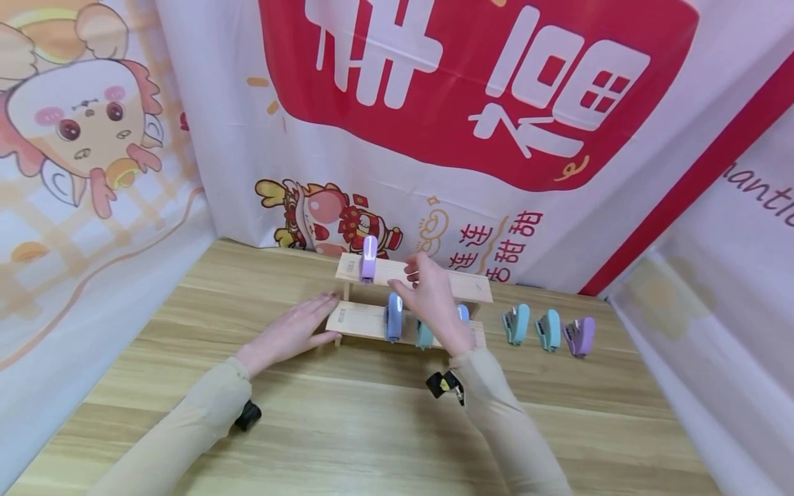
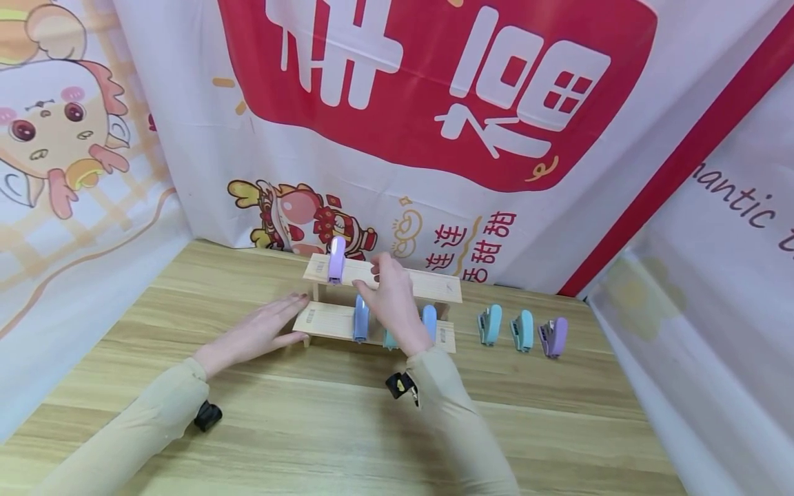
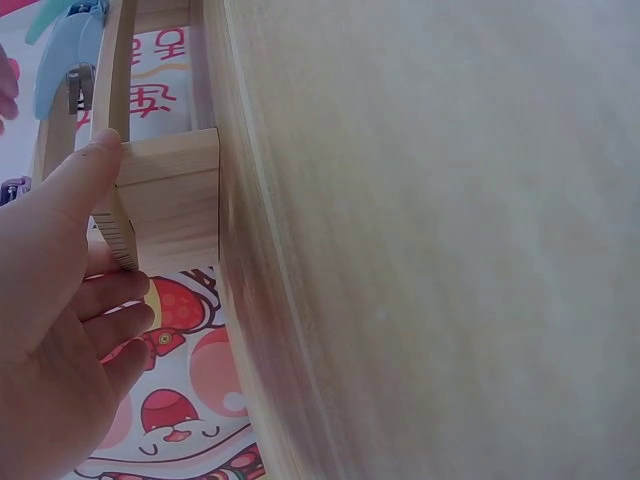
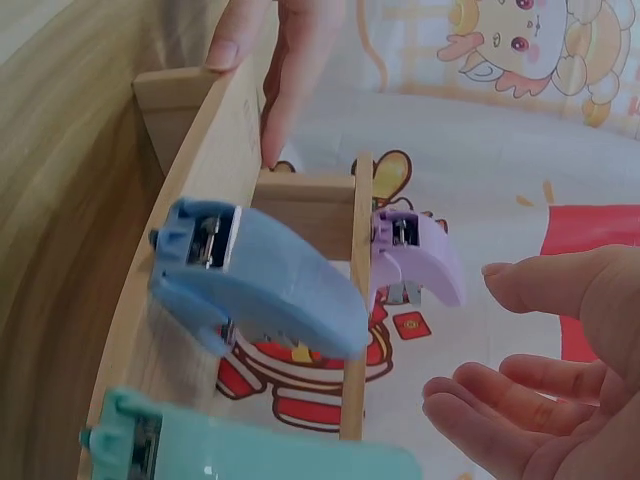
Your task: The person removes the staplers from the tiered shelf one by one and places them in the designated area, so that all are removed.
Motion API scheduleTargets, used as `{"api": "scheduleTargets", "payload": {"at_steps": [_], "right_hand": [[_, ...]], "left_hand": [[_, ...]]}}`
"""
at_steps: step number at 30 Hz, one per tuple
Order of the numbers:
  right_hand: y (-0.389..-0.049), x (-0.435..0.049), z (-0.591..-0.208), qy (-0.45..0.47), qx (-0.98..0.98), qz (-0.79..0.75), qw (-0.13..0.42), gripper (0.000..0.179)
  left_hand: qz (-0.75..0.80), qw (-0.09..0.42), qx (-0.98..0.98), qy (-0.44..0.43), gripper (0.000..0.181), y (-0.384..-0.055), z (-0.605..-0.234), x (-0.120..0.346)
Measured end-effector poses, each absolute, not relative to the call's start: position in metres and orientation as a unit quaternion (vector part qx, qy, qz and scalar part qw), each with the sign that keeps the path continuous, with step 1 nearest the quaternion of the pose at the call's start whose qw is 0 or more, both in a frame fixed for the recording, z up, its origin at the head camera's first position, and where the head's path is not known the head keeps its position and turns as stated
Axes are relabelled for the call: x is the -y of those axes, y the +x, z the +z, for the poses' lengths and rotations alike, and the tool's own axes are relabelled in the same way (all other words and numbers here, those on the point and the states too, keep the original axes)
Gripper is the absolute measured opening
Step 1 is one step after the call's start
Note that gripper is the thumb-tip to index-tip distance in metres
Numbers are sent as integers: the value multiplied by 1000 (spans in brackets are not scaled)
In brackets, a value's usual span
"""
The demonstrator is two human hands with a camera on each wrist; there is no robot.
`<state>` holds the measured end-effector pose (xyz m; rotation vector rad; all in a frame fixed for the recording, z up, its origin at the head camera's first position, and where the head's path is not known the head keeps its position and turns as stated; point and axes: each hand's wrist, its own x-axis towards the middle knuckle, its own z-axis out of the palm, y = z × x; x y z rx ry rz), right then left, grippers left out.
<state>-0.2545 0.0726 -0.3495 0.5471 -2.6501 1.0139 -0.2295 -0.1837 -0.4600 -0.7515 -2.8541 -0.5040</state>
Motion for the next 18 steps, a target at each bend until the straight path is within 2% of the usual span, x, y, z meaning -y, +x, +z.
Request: {"api": "scheduleTargets", "payload": {"at_steps": [18], "right_hand": [[-265, -41, -358, 196, 908, 357, 101, 41]], "left_hand": [[-169, 86, 947, -260, 77, -231, -460, 184]]}}
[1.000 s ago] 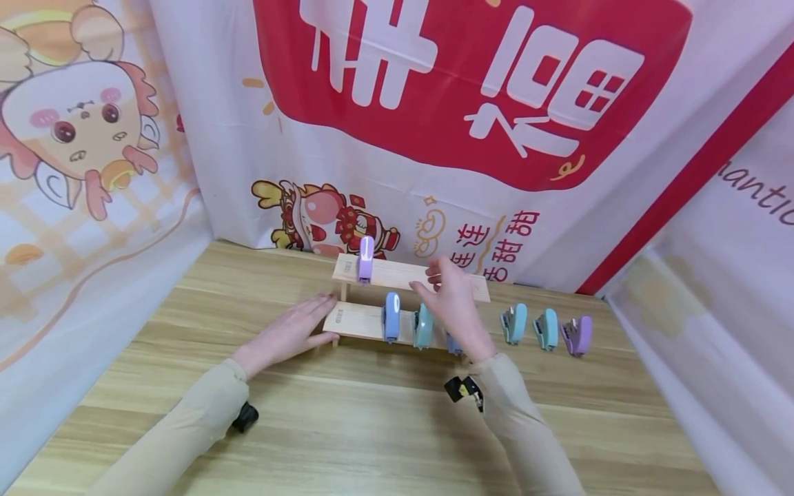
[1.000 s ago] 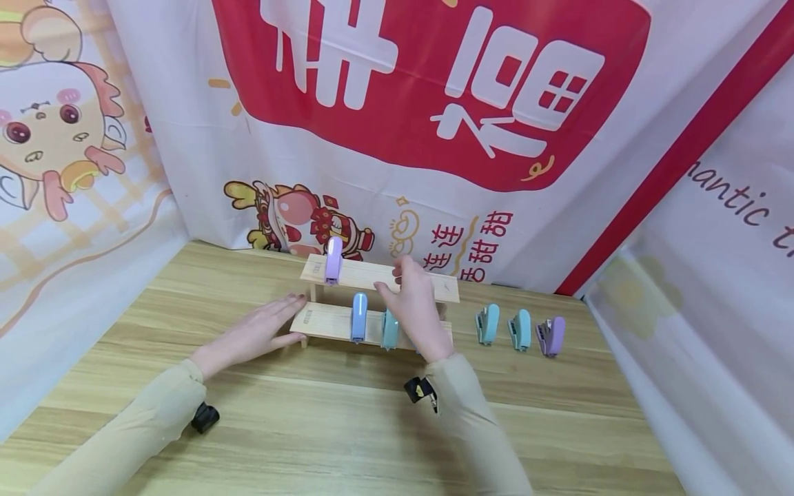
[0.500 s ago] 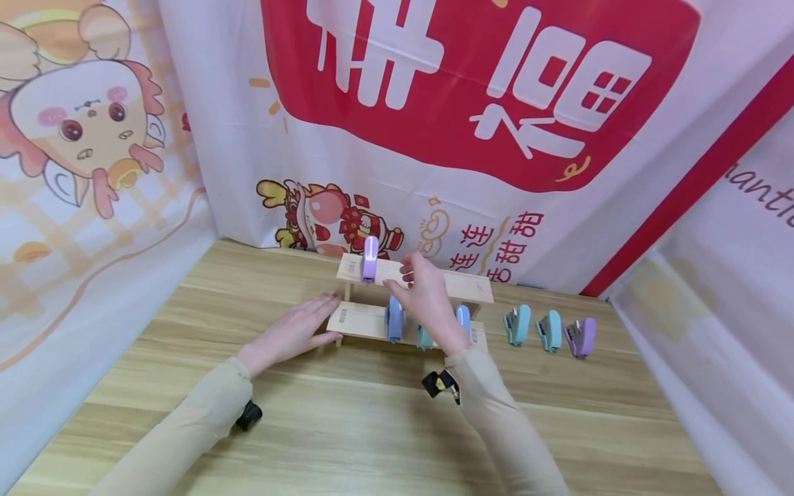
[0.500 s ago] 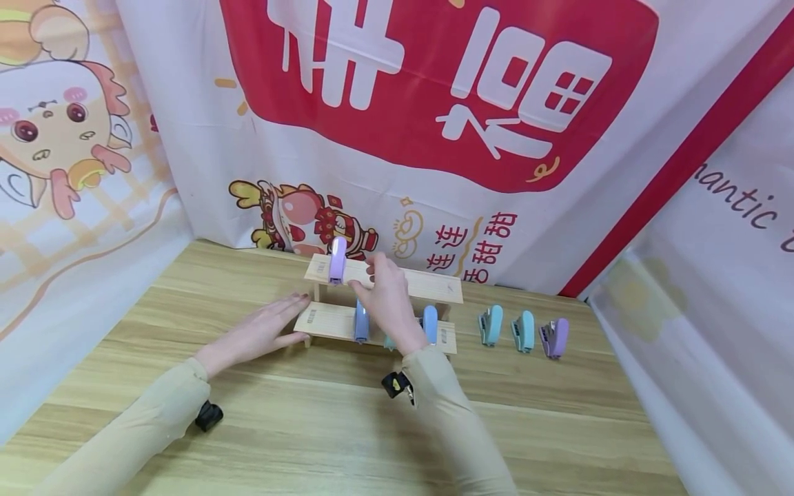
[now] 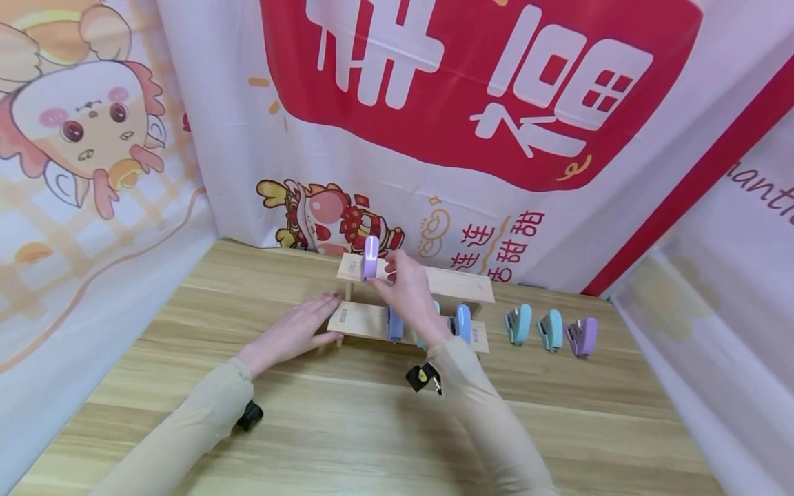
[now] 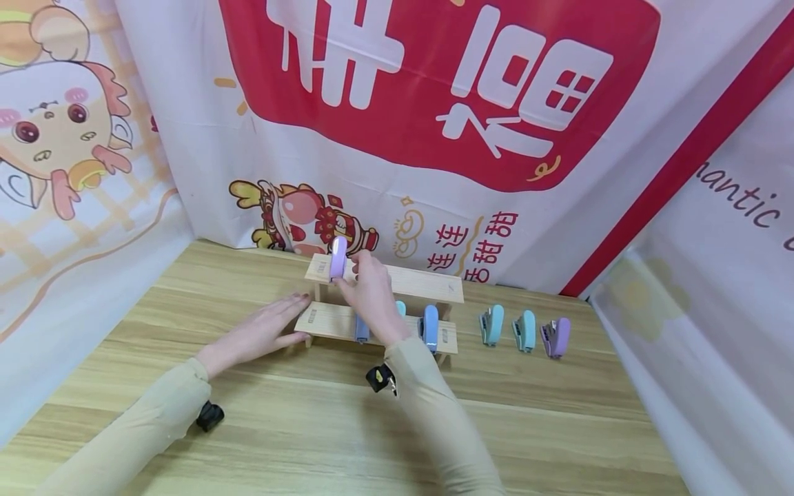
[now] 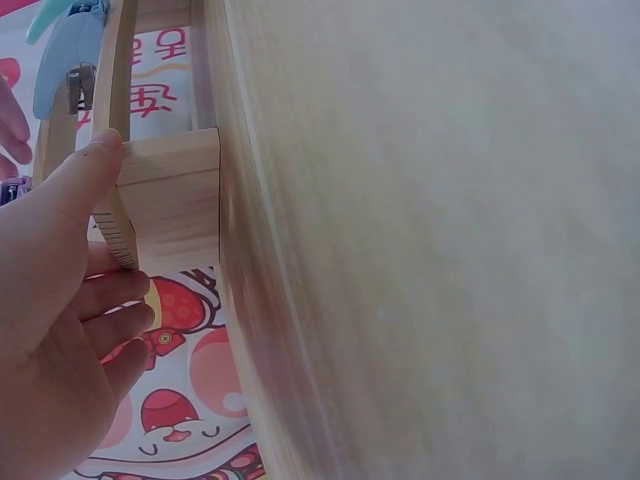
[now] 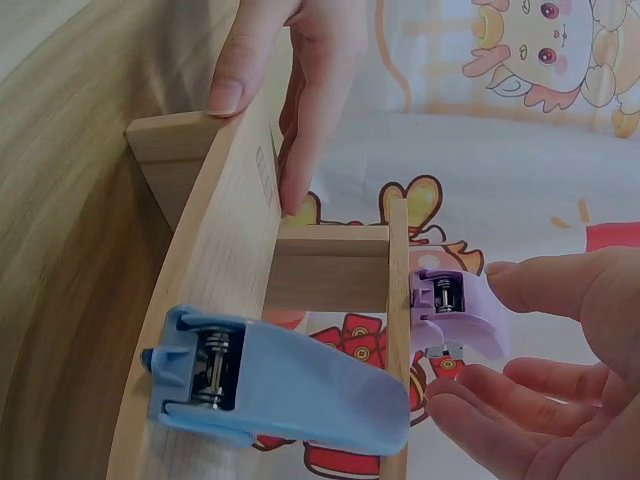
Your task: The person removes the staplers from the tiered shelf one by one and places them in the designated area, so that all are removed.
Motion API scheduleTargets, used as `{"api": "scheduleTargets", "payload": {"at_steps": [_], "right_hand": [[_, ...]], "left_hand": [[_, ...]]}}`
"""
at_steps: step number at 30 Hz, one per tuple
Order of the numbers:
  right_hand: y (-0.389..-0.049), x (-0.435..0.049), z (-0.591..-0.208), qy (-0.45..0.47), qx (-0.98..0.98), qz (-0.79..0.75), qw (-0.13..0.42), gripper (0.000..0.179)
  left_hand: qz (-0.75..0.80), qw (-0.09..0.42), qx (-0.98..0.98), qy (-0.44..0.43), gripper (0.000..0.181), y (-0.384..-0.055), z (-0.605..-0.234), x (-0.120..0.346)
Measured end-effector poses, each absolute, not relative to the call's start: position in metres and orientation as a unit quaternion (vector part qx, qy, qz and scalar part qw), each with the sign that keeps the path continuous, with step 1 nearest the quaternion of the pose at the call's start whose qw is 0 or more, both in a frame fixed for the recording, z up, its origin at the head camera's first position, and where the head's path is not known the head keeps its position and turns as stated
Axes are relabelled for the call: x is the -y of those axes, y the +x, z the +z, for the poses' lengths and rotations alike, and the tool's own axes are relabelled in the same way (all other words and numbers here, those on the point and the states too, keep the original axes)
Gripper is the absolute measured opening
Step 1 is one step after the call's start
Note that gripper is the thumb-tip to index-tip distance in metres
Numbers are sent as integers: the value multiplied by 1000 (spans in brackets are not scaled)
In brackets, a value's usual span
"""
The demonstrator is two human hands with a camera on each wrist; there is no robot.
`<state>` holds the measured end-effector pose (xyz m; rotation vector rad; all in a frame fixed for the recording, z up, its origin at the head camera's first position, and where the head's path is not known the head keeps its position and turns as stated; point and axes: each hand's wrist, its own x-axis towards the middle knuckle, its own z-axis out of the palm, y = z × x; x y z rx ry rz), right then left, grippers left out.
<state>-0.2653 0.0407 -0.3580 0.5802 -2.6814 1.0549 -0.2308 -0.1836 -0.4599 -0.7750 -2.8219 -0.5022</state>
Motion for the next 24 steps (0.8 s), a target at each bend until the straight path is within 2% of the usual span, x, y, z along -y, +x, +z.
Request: {"api": "scheduleTargets", "payload": {"at_steps": [24], "right_hand": [[-278, -22, -360, 181, 920, 328, 111, 44]], "left_hand": [[-171, 83, 947, -261, 79, -229, -458, 183]]}}
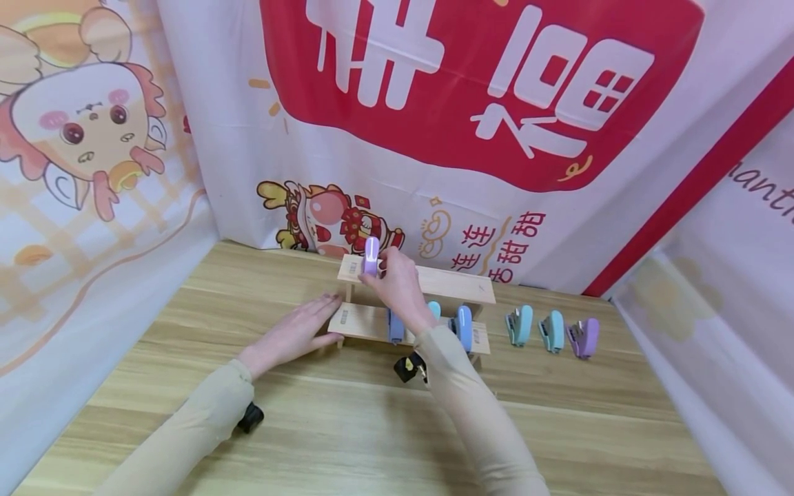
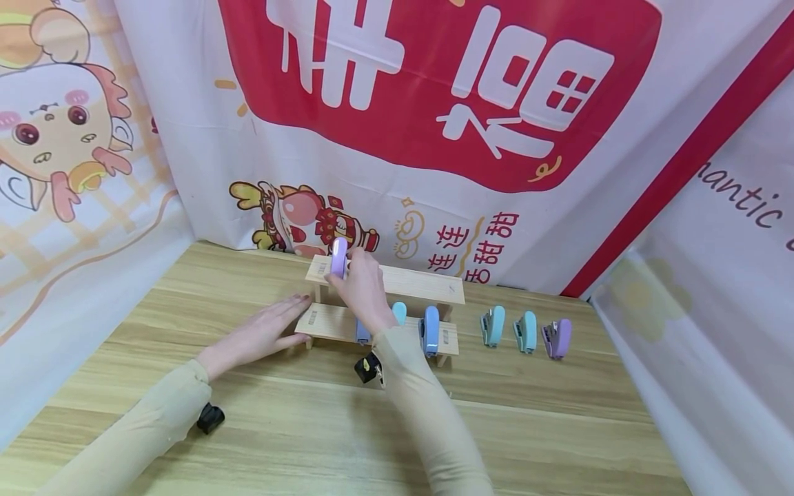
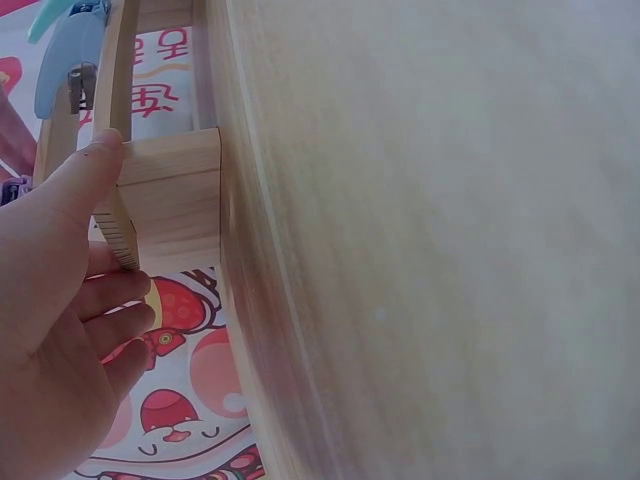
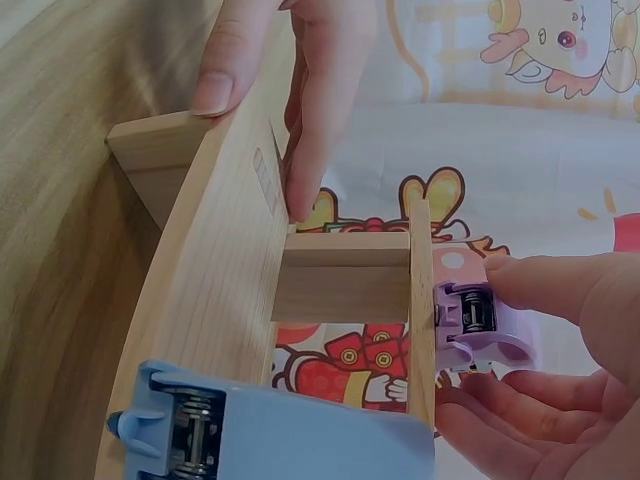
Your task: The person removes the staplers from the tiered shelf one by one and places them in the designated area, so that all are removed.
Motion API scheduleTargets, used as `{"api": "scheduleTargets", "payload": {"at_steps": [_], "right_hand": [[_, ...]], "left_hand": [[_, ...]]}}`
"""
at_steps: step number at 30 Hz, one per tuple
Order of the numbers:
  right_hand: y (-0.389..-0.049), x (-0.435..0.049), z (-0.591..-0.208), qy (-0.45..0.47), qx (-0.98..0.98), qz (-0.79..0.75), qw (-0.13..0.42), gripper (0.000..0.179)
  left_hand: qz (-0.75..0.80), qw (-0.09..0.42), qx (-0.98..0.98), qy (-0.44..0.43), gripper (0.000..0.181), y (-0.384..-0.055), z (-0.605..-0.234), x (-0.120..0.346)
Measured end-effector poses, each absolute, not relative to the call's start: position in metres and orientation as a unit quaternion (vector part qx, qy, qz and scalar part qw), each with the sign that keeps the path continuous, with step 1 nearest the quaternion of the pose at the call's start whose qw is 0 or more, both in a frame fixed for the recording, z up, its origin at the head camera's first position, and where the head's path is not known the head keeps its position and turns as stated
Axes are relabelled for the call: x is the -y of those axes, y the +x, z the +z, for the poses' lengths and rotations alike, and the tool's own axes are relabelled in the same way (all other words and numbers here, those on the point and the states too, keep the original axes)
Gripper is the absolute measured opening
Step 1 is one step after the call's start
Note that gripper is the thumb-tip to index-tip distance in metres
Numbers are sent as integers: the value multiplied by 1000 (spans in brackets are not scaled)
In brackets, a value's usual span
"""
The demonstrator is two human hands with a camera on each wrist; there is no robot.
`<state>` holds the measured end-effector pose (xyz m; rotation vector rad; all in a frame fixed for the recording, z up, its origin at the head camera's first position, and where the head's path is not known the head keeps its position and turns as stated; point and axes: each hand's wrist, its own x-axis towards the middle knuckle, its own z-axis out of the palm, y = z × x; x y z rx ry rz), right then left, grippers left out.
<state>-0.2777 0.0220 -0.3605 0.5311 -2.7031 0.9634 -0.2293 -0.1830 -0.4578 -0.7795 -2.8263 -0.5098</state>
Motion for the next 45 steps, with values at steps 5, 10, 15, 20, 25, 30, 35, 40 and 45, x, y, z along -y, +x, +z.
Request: {"api": "scheduleTargets", "payload": {"at_steps": [5, 10, 15, 20, 25, 30, 35, 40, 45], "right_hand": [[-278, -21, -359, 171, 924, 325, 110, 40], [-279, -22, -357, 171, 926, 315, 119, 32], [-279, -21, -357, 167, 930, 310, 108, 36], [-281, -21, -356, 163, 930, 315, 99, 38], [-283, -20, -355, 154, 933, 313, 91, 37], [-284, -21, -354, 149, 934, 310, 94, 36], [-284, -21, -353, 145, 934, 313, 92, 36], [-286, -22, -353, 137, 936, 309, 100, 32], [-286, -22, -354, 134, 935, 308, 113, 27]], "left_hand": [[-168, 87, 946, -264, 78, -230, -458, 183], [-164, 89, 946, -265, 78, -230, -458, 184], [-161, 90, 947, -264, 78, -230, -458, 184], [-163, 90, 946, -265, 77, -229, -458, 183], [-166, 92, 945, -266, 77, -230, -459, 183], [-165, 99, 943, -271, 77, -231, -460, 184], [-162, 98, 944, -271, 78, -231, -460, 183], [-161, 98, 944, -271, 78, -231, -460, 183], [-162, 100, 943, -272, 77, -230, -459, 183]]}}
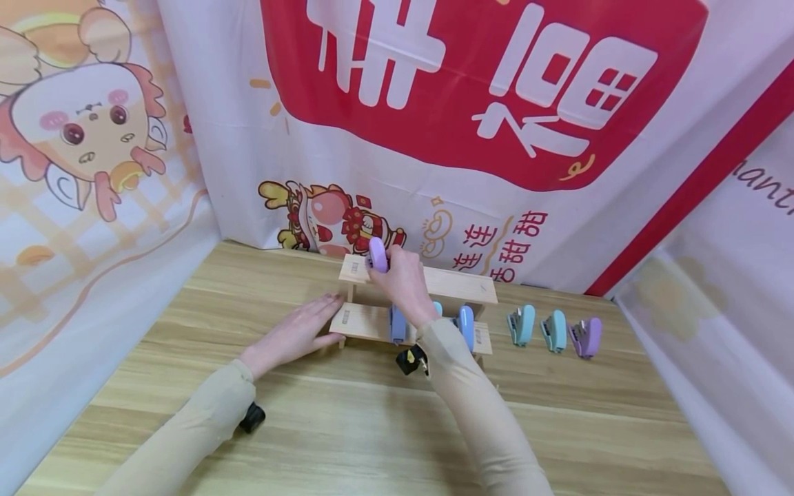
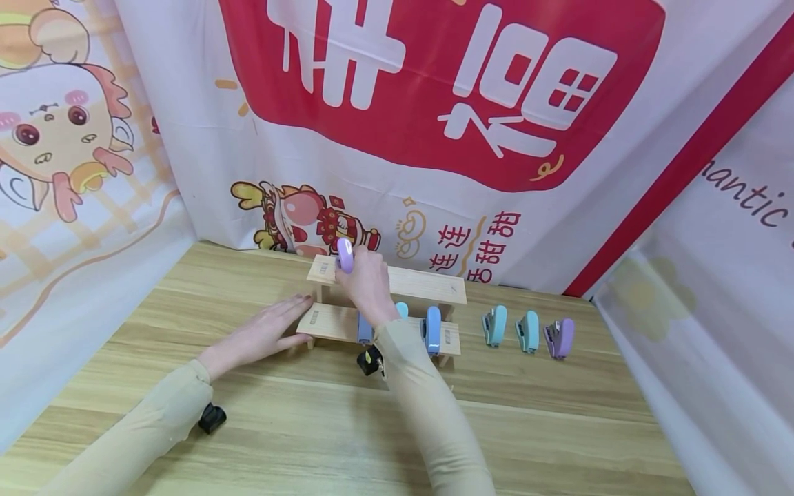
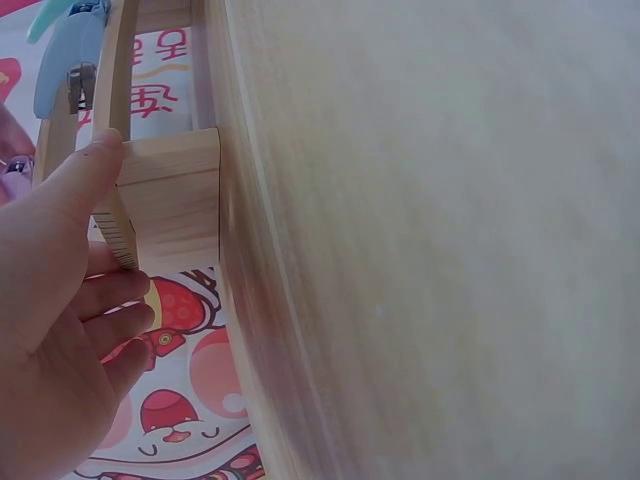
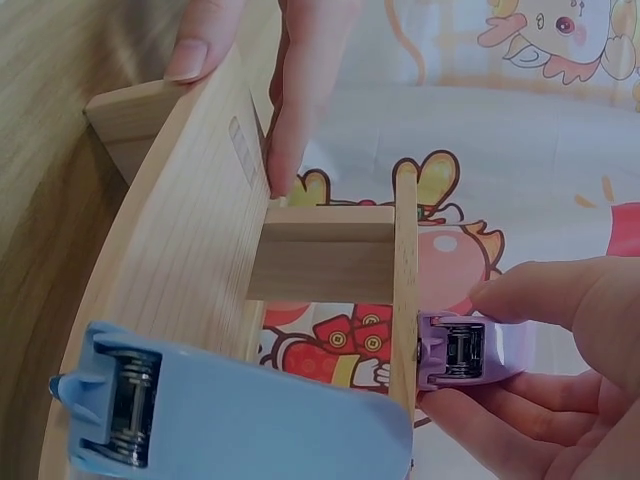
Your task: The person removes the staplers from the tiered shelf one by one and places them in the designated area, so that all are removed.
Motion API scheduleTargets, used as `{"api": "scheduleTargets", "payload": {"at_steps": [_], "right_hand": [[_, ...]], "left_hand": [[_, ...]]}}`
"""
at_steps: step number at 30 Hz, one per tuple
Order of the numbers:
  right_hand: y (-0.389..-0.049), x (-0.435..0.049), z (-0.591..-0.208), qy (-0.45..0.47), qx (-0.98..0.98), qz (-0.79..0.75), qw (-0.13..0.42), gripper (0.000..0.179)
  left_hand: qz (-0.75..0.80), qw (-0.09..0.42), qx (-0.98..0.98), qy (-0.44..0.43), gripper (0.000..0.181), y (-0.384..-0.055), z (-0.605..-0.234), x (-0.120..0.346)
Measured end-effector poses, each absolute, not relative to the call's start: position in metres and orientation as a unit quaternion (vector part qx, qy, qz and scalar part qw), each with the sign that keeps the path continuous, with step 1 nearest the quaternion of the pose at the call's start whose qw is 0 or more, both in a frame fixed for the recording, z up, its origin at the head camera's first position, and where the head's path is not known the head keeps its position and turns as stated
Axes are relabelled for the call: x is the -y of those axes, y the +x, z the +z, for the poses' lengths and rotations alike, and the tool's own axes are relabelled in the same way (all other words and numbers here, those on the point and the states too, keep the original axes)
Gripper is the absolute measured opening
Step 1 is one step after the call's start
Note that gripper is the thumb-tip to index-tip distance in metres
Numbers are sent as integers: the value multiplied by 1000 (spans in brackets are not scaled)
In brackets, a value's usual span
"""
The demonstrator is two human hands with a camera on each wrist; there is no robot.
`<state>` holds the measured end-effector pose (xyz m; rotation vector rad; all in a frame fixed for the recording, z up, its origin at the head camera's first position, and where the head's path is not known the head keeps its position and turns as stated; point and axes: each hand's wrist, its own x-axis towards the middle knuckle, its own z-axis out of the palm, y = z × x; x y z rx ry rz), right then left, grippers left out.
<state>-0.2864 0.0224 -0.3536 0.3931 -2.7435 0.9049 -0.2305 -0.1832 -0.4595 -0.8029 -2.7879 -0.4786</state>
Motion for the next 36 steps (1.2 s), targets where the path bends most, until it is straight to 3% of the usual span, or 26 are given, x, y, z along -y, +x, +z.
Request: {"api": "scheduleTargets", "payload": {"at_steps": [36], "right_hand": [[-283, -85, -344, 110, 927, 331, 142, 32]], "left_hand": [[-168, 91, 947, -259, 76, -232, -462, 182]]}}
